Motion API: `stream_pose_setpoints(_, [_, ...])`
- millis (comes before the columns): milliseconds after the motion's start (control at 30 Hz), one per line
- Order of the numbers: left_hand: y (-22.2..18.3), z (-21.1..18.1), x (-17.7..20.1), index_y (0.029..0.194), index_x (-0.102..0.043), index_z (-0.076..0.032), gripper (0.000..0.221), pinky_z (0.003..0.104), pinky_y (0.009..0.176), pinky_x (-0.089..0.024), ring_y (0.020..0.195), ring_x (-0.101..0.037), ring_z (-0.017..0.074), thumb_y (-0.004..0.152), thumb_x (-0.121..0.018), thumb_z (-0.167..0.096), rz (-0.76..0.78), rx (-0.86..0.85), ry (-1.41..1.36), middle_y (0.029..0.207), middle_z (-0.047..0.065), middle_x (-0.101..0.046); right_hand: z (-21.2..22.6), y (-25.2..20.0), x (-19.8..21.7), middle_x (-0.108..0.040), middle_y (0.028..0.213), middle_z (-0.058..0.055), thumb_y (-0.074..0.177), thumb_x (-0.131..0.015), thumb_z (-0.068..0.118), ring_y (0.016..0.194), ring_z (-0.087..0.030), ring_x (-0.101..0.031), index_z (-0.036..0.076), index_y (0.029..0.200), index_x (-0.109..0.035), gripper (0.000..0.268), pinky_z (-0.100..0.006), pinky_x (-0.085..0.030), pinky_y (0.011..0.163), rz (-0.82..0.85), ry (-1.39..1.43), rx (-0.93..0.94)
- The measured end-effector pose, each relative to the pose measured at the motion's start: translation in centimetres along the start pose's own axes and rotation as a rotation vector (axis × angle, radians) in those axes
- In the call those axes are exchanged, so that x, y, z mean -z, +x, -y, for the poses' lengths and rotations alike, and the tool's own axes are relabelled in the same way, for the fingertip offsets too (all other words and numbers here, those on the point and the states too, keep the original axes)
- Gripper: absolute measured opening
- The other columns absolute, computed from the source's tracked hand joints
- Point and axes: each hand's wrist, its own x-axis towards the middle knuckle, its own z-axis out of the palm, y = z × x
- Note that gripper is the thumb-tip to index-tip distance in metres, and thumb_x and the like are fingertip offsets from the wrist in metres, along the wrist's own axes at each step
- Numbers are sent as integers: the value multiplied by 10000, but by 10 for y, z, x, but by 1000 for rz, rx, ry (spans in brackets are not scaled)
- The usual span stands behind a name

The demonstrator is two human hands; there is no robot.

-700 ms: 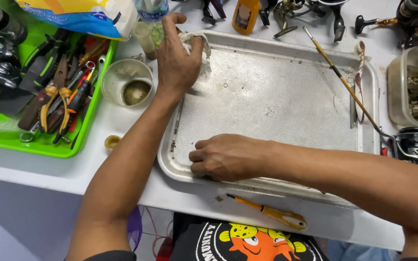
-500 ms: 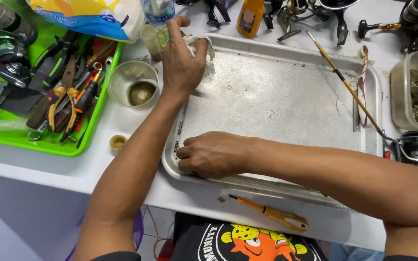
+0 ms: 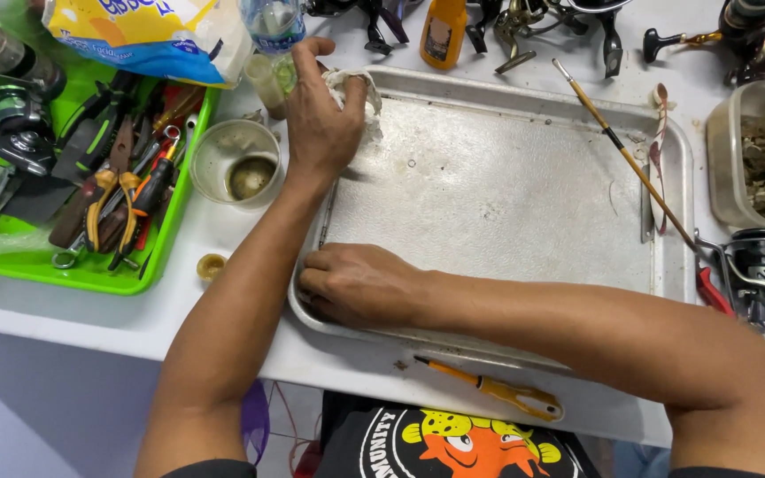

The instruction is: Disassembling, cleaning, and reassembling a fishing reel on a metal tray using a screwdriver and a cloth.

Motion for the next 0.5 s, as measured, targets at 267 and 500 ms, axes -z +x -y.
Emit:
stream_pose_setpoints(267, [0, -9, 9, 1238, -391, -88, 297, 317, 393, -308, 459, -386, 92, 1014, -551, -198, 23, 26, -20, 788, 14, -484, -9, -8, 50, -669, 848, -45, 902, -711, 81, 721, -187, -607, 67, 1032, -685, 134, -321, -490, 673, -19, 439, -187])
stream_pose_setpoints(500, [1, -8, 7, 1249, -388, -78, 293, 299, 408, -361, 452, -361, 75, 1024, -543, -182, 35, 26, -52, 785, 7, -454, 6, -45, 130, -753, 995, -83, 933, -702, 142, 894, -163, -734, 21, 1101, -696, 207, -276, -624, 824, -40, 885, -530])
